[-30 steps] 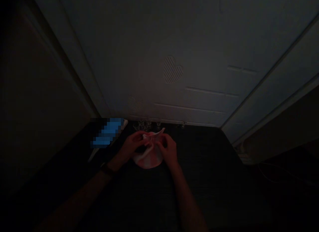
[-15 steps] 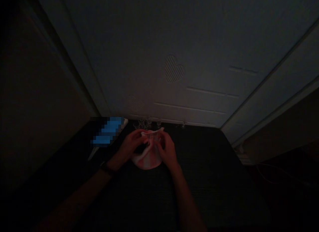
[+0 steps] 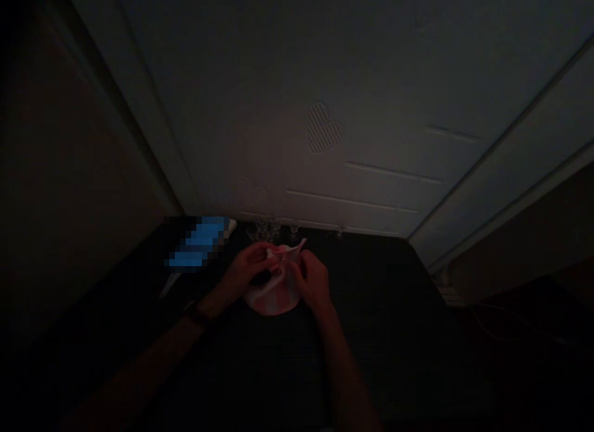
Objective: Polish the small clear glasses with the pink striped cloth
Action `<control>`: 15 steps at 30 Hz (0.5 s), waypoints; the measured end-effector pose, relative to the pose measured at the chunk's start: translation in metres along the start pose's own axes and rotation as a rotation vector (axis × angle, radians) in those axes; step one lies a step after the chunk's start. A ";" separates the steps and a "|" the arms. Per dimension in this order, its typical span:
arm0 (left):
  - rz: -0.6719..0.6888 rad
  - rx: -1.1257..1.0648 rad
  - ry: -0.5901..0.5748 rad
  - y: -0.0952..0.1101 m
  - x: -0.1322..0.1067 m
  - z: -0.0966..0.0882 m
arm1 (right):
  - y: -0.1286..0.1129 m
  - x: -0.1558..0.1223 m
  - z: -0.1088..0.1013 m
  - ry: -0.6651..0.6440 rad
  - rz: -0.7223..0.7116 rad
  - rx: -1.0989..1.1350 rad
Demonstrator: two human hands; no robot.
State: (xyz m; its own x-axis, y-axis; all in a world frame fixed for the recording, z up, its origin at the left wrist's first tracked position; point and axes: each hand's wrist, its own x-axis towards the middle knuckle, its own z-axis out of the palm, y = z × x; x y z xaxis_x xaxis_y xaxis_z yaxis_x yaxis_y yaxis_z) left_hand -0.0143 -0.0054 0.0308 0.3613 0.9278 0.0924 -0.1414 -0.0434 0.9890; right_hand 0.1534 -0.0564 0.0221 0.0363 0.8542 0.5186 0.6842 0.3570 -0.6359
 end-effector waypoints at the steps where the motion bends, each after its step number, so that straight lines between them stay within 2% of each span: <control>1: 0.002 0.006 -0.007 0.000 0.000 0.000 | 0.000 0.000 0.000 0.003 0.007 -0.021; 4: 0.016 0.006 -0.013 0.000 0.000 0.001 | -0.002 0.000 0.000 -0.001 0.026 -0.010; 8: 0.047 -0.001 0.036 -0.001 0.001 -0.002 | -0.008 0.000 0.000 -0.039 0.030 0.086; 15: 0.022 -0.036 0.045 0.000 0.002 -0.003 | -0.006 0.000 0.003 -0.047 -0.026 0.073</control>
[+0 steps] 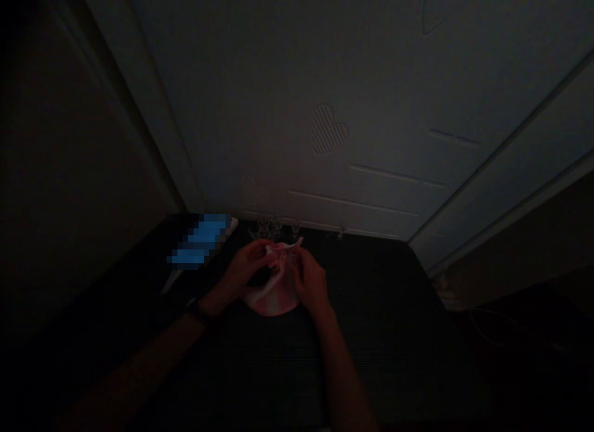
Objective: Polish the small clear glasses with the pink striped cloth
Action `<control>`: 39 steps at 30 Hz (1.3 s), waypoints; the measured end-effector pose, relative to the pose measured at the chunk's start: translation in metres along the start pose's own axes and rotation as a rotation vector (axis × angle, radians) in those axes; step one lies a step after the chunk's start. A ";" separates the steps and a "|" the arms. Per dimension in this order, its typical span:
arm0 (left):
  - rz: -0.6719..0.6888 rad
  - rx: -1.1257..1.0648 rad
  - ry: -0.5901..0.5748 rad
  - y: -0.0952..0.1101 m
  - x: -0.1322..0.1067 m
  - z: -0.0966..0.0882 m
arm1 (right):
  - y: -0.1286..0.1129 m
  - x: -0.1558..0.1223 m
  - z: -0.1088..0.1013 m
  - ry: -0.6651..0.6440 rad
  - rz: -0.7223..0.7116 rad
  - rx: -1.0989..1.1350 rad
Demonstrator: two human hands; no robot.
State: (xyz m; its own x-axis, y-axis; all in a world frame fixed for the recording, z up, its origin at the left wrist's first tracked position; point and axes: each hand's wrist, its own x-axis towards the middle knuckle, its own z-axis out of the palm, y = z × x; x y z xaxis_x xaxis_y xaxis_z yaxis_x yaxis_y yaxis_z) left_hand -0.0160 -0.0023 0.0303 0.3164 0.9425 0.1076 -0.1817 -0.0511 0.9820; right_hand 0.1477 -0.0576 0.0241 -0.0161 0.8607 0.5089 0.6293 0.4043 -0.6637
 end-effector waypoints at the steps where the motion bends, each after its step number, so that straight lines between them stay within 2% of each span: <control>1: -0.007 -0.005 -0.002 0.000 0.000 0.001 | 0.001 0.000 0.000 0.001 0.002 -0.014; 11: 0.019 0.038 -0.040 -0.004 -0.002 0.005 | 0.004 -0.001 -0.001 -0.001 0.114 -0.195; 14: 0.046 0.042 -0.045 -0.003 -0.002 0.005 | 0.001 -0.001 -0.001 0.012 0.125 -0.133; 20: 0.034 0.013 0.029 0.000 0.001 -0.001 | -0.003 -0.001 0.001 -0.009 0.086 0.013; 27: 0.044 0.007 0.010 0.000 0.001 -0.001 | 0.001 -0.001 0.000 -0.008 0.056 -0.035; 34: 0.089 0.074 -0.058 -0.001 -0.001 0.001 | 0.005 -0.002 -0.001 -0.028 0.125 -0.206; 39: 0.085 0.074 -0.020 -0.002 0.001 0.001 | 0.000 -0.001 -0.001 -0.018 0.116 -0.067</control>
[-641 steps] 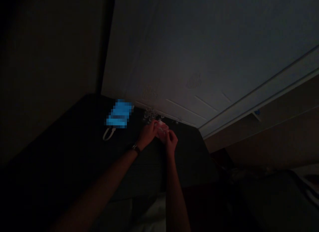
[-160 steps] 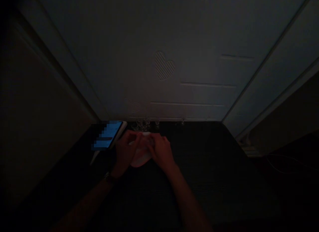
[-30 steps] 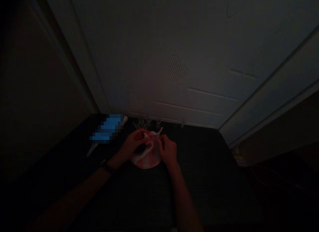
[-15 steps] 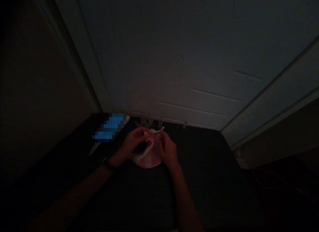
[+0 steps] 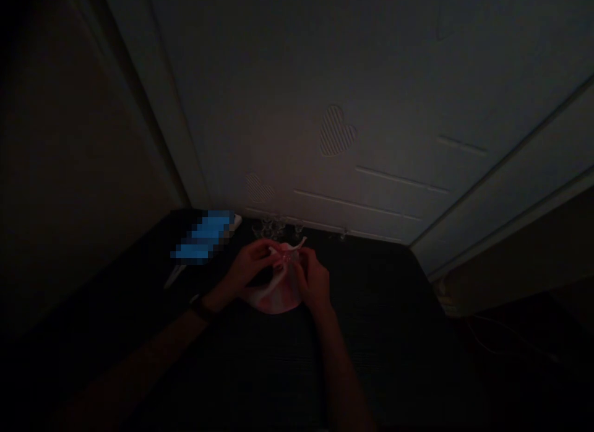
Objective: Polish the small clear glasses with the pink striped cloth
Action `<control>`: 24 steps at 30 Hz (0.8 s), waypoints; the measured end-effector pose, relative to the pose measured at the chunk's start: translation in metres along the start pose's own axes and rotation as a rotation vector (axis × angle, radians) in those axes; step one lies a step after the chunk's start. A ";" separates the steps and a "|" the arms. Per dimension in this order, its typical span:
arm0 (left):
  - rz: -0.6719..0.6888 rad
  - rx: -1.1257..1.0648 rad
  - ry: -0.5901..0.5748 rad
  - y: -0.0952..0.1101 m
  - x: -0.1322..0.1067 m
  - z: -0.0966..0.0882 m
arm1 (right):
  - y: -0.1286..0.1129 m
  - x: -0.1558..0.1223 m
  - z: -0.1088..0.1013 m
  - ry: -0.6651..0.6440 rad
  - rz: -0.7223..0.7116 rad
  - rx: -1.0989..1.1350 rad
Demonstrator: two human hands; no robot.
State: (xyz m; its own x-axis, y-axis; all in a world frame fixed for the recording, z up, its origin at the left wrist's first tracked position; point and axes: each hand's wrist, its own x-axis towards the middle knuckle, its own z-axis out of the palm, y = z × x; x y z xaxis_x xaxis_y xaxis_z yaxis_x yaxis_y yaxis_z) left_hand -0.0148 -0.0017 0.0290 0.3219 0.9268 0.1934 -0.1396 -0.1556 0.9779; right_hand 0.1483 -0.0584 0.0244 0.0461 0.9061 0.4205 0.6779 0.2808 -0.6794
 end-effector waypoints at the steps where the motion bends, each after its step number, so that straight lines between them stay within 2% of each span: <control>1: -0.002 -0.006 0.008 -0.001 0.001 0.000 | -0.001 0.000 0.001 0.001 -0.004 0.027; 11: -0.028 -0.072 0.033 0.004 0.001 -0.001 | 0.005 -0.001 0.004 0.028 -0.036 -0.027; 17: 0.007 -0.103 0.085 0.009 0.000 -0.001 | -0.001 0.000 0.002 0.009 -0.079 -0.060; 20: 0.002 -0.100 0.071 0.013 -0.003 0.001 | -0.002 -0.001 0.003 -0.014 -0.041 -0.030; 24: 0.003 -0.094 0.031 0.016 -0.006 0.004 | 0.000 -0.001 0.008 -0.026 0.082 0.107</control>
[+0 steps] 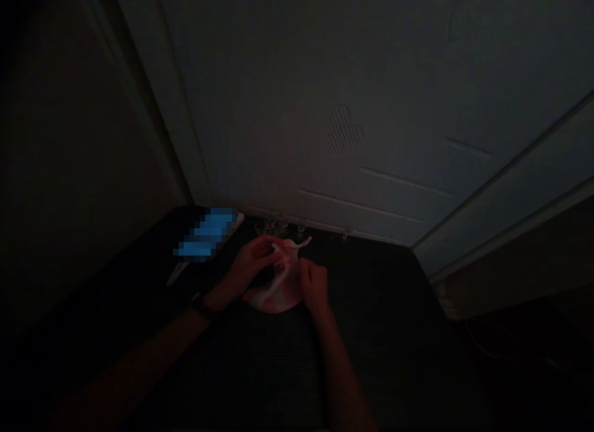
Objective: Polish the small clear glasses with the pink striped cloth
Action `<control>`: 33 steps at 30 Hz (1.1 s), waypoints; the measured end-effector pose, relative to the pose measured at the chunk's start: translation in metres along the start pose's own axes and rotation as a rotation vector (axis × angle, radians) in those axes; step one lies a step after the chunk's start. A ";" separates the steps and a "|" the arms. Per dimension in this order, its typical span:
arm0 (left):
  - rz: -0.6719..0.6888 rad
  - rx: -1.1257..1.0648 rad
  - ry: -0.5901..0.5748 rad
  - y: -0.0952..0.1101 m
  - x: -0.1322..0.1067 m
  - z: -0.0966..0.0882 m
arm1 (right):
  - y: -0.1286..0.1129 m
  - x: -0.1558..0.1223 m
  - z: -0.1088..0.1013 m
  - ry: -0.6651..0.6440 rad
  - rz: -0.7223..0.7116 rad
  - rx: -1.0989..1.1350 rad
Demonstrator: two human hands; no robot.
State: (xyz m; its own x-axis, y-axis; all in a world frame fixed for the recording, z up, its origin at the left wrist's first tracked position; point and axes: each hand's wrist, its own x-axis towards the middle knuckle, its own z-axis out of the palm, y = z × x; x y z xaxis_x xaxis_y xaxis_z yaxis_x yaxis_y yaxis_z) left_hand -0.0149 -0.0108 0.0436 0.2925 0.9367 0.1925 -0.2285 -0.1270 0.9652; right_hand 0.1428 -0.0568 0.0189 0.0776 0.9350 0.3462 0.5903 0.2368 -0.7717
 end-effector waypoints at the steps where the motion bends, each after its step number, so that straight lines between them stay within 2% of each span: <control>1: 0.006 0.006 0.000 0.000 0.000 0.000 | 0.000 0.000 0.001 -0.002 0.023 0.039; 6: 0.035 0.037 0.036 -0.007 0.006 -0.007 | -0.005 0.003 0.001 0.018 0.020 0.153; 11: 0.067 0.074 0.035 -0.011 0.011 -0.013 | -0.009 0.003 0.004 0.002 0.008 0.152; 19: 0.044 0.010 0.004 -0.011 0.009 -0.011 | -0.003 0.003 0.007 -0.010 0.037 0.239; 24: 0.030 0.018 -0.012 -0.012 0.007 -0.009 | 0.004 0.002 0.010 0.006 0.107 0.303; 27: 0.029 0.018 0.013 -0.011 0.007 -0.009 | 0.002 0.002 0.010 0.015 0.110 0.289; 33: 0.044 -0.059 0.042 -0.006 0.006 -0.010 | 0.002 0.005 0.005 0.121 0.080 0.180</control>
State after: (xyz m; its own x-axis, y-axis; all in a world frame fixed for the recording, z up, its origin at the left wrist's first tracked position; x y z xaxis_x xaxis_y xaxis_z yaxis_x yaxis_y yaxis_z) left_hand -0.0211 -0.0015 0.0369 0.2422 0.9435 0.2261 -0.2946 -0.1505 0.9437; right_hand 0.1405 -0.0501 0.0171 0.2201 0.9167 0.3333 0.4261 0.2170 -0.8783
